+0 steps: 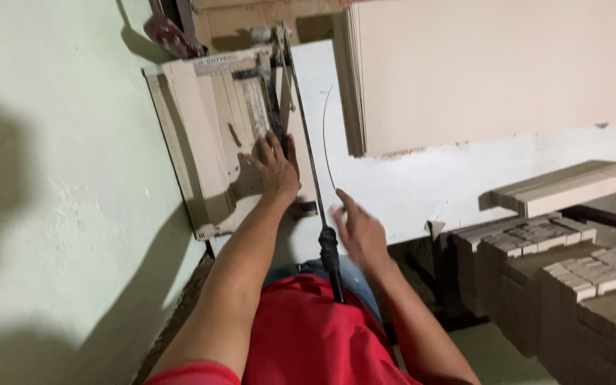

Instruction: The person uses a manual paper cutter to slice a large sheet of cardboard. They align the cardboard against the machine's guide, pull down the cutting lever to slice the material, and then remove the cut piece to repeat the process.

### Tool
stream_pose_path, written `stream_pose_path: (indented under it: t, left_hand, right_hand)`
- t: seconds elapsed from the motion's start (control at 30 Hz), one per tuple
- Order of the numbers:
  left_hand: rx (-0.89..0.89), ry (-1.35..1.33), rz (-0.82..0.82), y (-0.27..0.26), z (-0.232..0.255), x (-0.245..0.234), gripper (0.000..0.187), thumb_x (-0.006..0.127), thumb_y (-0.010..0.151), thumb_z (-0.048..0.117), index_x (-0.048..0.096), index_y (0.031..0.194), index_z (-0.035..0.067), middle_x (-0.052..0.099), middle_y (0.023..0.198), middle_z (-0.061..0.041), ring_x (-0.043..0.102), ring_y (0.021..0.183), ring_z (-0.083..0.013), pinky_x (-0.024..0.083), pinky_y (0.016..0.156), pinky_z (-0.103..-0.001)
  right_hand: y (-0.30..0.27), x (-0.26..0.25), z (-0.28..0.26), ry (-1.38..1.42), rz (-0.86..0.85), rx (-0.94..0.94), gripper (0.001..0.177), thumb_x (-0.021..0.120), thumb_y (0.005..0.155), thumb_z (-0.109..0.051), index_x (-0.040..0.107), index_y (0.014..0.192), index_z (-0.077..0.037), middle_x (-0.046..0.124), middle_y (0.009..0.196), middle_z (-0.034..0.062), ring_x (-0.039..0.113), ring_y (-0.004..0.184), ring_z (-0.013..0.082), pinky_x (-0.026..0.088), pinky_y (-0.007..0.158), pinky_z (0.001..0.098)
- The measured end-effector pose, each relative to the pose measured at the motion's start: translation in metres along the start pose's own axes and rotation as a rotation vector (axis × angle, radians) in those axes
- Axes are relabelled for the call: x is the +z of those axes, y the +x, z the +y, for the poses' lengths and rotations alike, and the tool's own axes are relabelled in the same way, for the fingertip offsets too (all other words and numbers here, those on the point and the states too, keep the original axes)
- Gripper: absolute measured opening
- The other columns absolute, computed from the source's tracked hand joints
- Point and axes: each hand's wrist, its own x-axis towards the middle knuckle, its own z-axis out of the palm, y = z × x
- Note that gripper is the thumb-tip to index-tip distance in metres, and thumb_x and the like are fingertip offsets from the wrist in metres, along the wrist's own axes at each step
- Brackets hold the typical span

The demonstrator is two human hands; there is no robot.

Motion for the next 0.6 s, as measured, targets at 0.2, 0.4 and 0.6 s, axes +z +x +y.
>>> stream_pose_path:
  t: [0.2, 0.4, 0.6]
  left_hand:
    - [0.013, -0.025, -0.006, 0.005, 0.001, 0.005, 0.111, 0.078, 0.083, 0.042, 0.007, 0.164, 0.012, -0.011, 0.166, -0.028, -0.007, 0.153, -0.0490, 0.006, 0.108, -0.086]
    - [-0.014, -0.137, -0.010, 0.014, 0.006, 0.011, 0.122, 0.086, 0.078, 0.028, -0.001, 0.164, 0.016, -0.010, 0.165, -0.030, -0.009, 0.152, -0.0503, -0.004, 0.106, -0.087]
    - [0.009, -0.097, 0.072, 0.013, 0.004, 0.020, 0.129, 0.089, 0.073, 0.036, 0.000, 0.165, 0.018, -0.012, 0.167, -0.027, -0.010, 0.153, -0.0481, -0.007, 0.107, -0.085]
  right_hand:
    - [-0.056, 0.012, -0.049, -0.108, -0.320, 0.183, 0.087, 0.051, 0.096, -0.052, 0.007, 0.163, -0.017, 0.076, 0.093, 0.0241, 0.075, 0.087, 0.0459, 0.060, 0.072, 0.0512]
    - [-0.002, 0.177, 0.075, -0.118, -0.055, 0.089, 0.073, 0.051, 0.098, -0.026, 0.015, 0.161, -0.012, 0.074, 0.094, 0.0265, 0.075, 0.082, 0.0472, 0.059, 0.073, 0.0598]
    - [-0.057, 0.058, 0.000, 0.191, -0.158, 0.141, 0.091, 0.061, 0.090, -0.049, 0.012, 0.162, -0.023, 0.075, 0.094, 0.0247, 0.073, 0.087, 0.0495, 0.057, 0.077, 0.0565]
